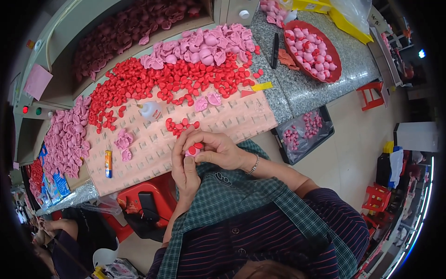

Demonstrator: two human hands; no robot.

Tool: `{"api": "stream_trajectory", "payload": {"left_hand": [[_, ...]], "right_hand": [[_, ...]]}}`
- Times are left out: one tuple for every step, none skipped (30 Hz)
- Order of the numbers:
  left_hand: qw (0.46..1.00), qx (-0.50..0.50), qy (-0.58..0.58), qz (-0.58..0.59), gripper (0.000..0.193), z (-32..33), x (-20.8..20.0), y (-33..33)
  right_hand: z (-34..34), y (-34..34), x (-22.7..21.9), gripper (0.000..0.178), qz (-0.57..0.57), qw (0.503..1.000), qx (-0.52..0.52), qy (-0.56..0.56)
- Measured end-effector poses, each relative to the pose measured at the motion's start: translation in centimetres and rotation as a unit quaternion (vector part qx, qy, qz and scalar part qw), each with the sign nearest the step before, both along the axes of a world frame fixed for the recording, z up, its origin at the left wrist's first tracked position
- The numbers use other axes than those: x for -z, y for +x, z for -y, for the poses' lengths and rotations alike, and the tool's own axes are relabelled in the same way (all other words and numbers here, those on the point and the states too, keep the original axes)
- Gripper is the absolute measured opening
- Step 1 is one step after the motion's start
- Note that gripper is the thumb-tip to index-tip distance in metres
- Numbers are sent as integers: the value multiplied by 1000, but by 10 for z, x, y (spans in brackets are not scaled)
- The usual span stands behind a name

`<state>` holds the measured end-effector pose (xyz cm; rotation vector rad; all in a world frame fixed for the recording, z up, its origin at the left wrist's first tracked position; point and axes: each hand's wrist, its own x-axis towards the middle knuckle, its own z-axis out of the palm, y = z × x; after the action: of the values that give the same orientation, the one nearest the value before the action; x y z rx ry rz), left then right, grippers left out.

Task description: Assembling small pink and red toy parts using glue at a factory workbench.

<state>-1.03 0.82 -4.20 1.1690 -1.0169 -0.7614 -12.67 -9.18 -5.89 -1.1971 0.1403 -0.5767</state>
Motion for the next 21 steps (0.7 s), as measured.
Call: {"api": "stream_trajectory", "payload": {"left_hand": [[1000,-1,-8,5,46,0,3,0],[1000,-3,-16,10,45,0,5,0],[1000,-5,-15,9,45,0,5,0],[1000,-5,-23,8,45,1,5,-1],[999,-5,-32,7,44,1,5,-1],[999,-7,-31,7,44,2,5,-1],[999,-9,-35,13,44,2,5,-1],[999,-11,-39,20,43,2,6,-1],[999,-11,-39,19,43,2,6,-1],[999,-13,-44,21,43,3,7,-1],[998,-15,-49,23,43,3,8,-1],[998,-16,-48,22,43,3,8,-1],[998,-16,-50,22,42,3,8,-1],[998,-17,-53,22,42,3,8,-1],[998,-17,-52,21,42,3,9,-1],[998,-15,-54,19,42,3,10,0],[998,-12,-57,17,42,3,11,0],[998,-13,-56,17,42,3,11,0],[998,-14,-57,18,41,3,12,0],[998,-15,-58,19,41,3,13,0],[998,-15,-58,19,41,3,12,-1]], "right_hand": [[-1,0,0,30,-1,1000,-2,1],[-1,0,0,30,-4,1000,2,-7],[-2,0,0,30,-7,1000,5,-15],[-2,0,1,30,-8,1000,4,-15],[-2,-1,1,30,-6,1000,3,-12],[-3,-1,2,29,-5,1000,2,-10],[-3,-1,2,29,-6,1000,1,-10],[-3,-1,2,29,-7,1000,3,-8],[-3,-1,2,29,-8,1000,4,-6],[-4,-1,2,29,-9,1000,4,-6],[-3,-1,2,29,-9,1000,4,-6],[-3,-1,3,29,-10,1000,4,-7],[-3,-1,3,29,-11,1000,4,-6],[-3,-2,4,29,-16,1000,5,-11],[-3,-2,5,29,-20,1000,6,-15],[-3,-2,5,29,-20,1000,6,-15],[-3,-2,4,28,-23,1000,7,-14],[-3,-1,3,28,-26,1000,8,-14],[-2,-1,3,28,-26,1000,8,-14],[-2,-2,2,28,-28,999,7,-15],[-1,-2,2,28,-30,999,7,-17]]}}
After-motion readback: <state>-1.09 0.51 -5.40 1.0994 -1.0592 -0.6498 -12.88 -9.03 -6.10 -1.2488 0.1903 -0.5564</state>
